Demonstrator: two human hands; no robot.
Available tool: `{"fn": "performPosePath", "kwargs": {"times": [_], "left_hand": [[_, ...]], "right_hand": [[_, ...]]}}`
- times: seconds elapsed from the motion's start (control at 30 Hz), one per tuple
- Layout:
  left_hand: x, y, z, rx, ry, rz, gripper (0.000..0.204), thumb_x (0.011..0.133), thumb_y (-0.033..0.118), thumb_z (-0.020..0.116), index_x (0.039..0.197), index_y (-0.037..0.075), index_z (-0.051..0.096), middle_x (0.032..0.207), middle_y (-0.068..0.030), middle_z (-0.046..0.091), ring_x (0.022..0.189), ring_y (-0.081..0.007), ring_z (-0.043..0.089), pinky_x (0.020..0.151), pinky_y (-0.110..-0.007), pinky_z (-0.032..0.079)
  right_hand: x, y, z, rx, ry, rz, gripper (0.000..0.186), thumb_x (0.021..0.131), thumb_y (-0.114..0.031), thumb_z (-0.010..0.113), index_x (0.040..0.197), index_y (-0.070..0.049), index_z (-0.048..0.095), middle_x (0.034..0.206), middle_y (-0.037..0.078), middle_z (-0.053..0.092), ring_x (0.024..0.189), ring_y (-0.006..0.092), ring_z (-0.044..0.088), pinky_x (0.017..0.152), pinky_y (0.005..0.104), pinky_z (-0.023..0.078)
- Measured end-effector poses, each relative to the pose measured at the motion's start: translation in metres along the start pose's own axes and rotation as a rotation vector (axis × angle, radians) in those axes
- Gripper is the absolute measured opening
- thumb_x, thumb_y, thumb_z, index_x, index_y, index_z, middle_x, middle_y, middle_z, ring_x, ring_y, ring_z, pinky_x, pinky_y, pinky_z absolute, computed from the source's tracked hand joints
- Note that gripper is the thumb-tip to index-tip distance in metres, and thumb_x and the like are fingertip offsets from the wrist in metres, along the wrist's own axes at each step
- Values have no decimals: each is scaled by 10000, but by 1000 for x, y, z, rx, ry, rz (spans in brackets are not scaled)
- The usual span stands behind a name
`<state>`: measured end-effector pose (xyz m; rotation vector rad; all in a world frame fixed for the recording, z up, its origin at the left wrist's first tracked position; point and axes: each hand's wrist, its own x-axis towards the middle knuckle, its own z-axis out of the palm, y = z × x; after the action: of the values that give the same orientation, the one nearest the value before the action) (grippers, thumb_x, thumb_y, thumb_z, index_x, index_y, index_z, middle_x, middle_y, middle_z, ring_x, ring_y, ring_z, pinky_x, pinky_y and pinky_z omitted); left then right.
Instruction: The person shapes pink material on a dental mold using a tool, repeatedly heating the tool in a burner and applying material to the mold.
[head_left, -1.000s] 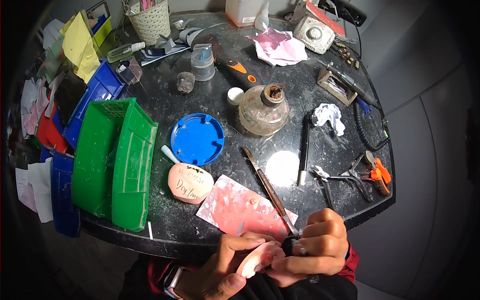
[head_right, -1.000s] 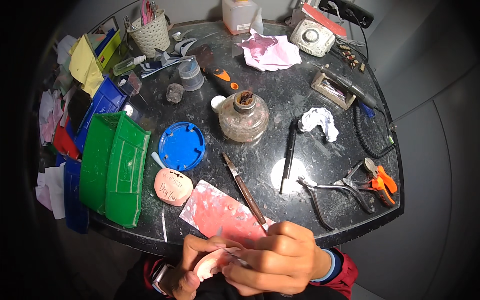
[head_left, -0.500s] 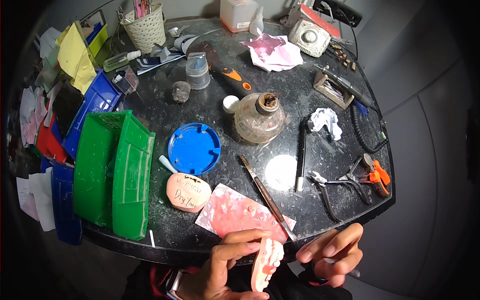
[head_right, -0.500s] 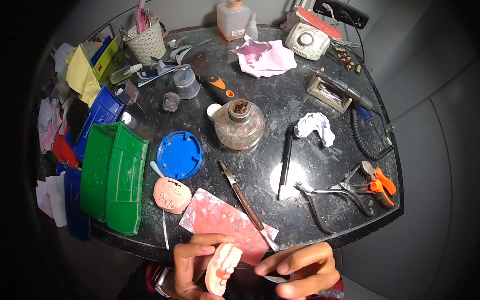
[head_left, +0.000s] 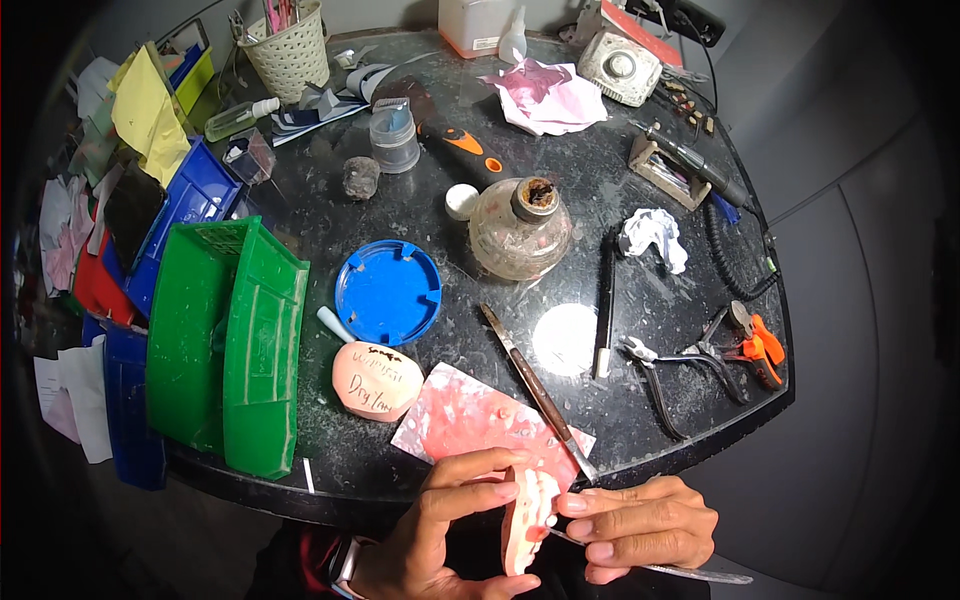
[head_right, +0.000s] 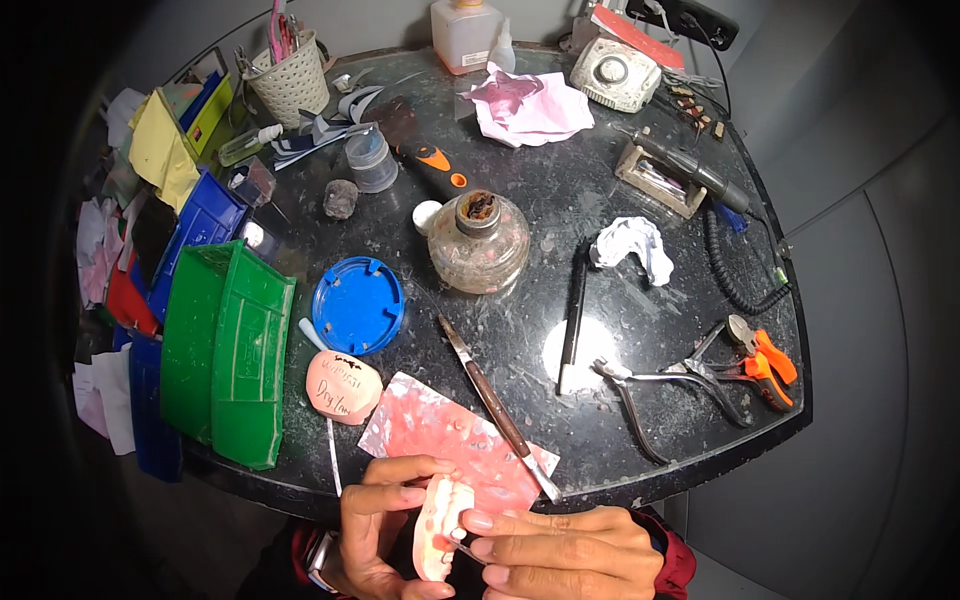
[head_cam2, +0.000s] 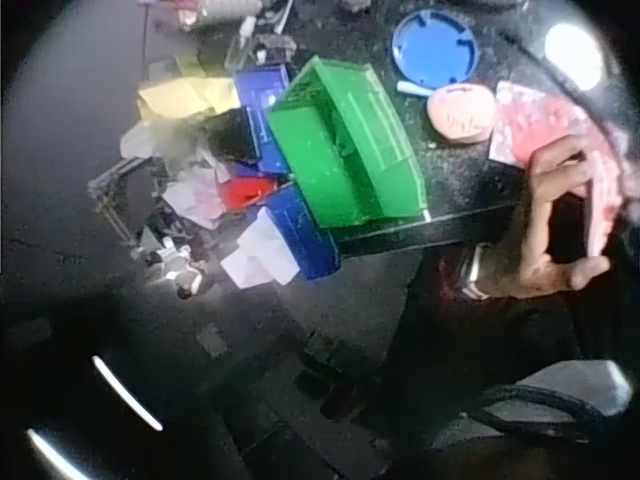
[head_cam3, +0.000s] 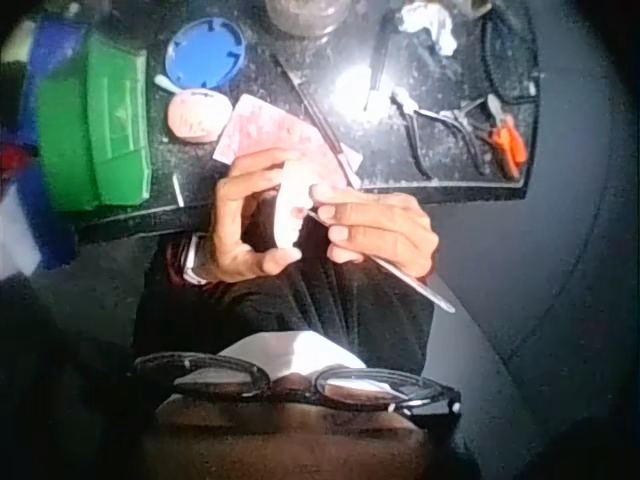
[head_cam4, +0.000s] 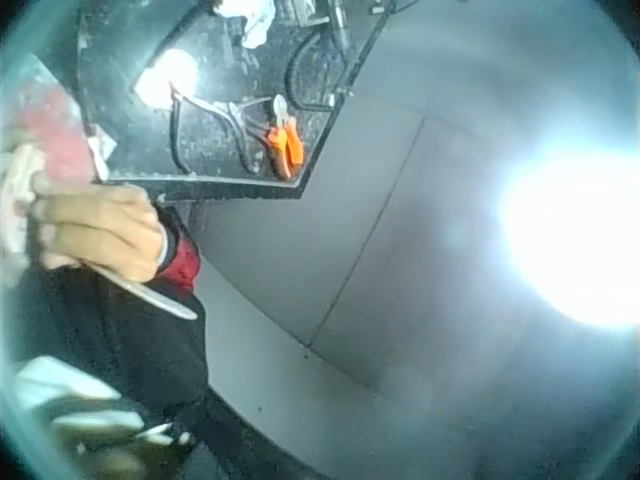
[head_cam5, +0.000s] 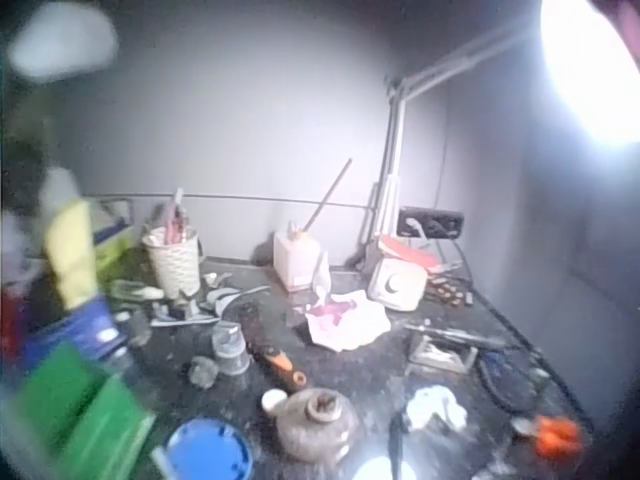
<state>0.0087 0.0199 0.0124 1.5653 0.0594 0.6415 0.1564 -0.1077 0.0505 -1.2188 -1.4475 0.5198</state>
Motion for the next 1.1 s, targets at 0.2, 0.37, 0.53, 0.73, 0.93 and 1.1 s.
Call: {"fn": "performPosePath", "kwargs": {"times": [0.2,0.37,0.53,0.73,0.93,1.1], "left_hand": [[1,0,3,-12,17,-1,613,744,305,643,1158,-15,325,1139,-241,392,1057,-334,428,869,-408,383],[-3,-2,0,4,41,-20,620,743,312,644,1156,-21,325,1134,-239,394,1047,-327,436,867,-404,384],[-1,-3,1,-4,24,0,615,745,319,641,1151,-25,333,1132,-235,398,1043,-319,441,867,-395,384],[-4,-2,5,-8,64,-58,629,747,367,633,1145,-28,346,1120,-231,415,1036,-319,448,861,-397,386],[-1,0,3,88,49,-3,639,745,397,628,1138,-30,361,1100,-235,434,1017,-335,463,856,-409,389],[-2,-1,1,157,33,51,652,740,417,628,1138,-25,362,1100,-237,433,1011,-339,468,851,-411,392]], "right_hand": [[1,-4,2,-17,5,21,294,631,13,703,881,28,550,851,210,599,921,339,576,776,378,504],[4,3,8,-5,7,26,276,630,17,701,864,30,554,828,219,602,917,335,578,751,377,513],[0,-1,9,-16,47,61,259,637,31,689,857,31,552,824,219,601,908,344,579,713,374,527],[1,-5,10,-52,46,72,246,651,50,671,857,28,538,817,211,598,900,353,581,663,355,545],[1,-10,9,-45,66,97,236,654,56,667,846,30,532,814,213,592,902,353,580,651,356,549],[-1,-4,10,-72,51,7,247,657,46,669,856,36,523,825,215,585,895,368,577,656,355,552]]}}
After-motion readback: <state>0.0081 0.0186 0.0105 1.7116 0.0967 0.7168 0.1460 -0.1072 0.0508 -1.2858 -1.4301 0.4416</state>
